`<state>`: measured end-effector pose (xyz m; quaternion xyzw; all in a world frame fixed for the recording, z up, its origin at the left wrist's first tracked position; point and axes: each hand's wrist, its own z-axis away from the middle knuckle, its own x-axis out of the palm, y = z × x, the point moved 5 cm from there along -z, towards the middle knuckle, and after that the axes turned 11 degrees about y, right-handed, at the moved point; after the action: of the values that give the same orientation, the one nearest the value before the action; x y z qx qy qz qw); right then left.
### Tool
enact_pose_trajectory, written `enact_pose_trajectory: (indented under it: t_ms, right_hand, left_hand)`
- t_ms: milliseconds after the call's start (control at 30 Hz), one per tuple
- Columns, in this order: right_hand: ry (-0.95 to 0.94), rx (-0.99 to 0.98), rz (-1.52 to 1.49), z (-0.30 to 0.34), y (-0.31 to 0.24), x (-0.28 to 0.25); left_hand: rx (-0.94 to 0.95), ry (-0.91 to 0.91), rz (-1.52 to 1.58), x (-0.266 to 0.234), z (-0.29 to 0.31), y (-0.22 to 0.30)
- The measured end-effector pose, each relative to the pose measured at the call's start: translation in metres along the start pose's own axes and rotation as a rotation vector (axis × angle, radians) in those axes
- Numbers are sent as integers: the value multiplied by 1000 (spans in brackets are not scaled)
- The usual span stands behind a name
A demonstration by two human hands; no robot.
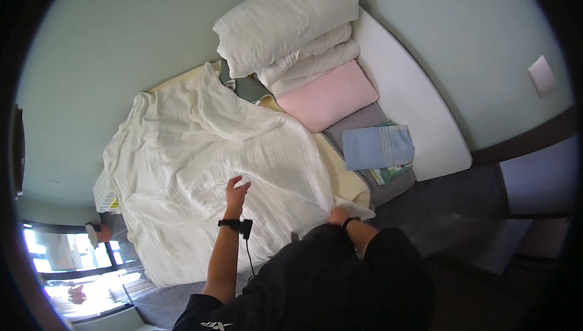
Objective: The person spreads a cream-colored blanket, a checkered fabric, and a white duvet onto a bed. They then place a white pillow and a green cloth on the bed.
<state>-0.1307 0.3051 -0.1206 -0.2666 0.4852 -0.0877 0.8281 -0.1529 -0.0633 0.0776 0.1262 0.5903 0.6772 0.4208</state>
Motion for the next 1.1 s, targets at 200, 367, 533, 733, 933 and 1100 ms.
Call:
enact_pose_trajectory:
  t_ms: [200, 367, 533, 733, 933, 1100]
  right_hand:
    - [-295, 97, -220, -13, -31, -15]
    - [-1, 340, -672, -31, 13, -54]
    - [115, 652, -834, 0, 69, -50]
    - [307, 714, -938, 67, 68, -53]
    - [-29, 667, -1242, 39, 102, -19]
    - [124, 559, -1734, -86, -37, -189]
  left_hand:
    - [137, -139, -115, 26, -110, 93]
    - [253, -115, -205, 72, -204, 198]
    - [211, -184, 21, 160, -252, 243]
    - [157, -87, -183, 268, -190, 172]
    - [-41, -373, 281, 187, -33, 139]
    - [7, -449, 126, 92, 48, 98]
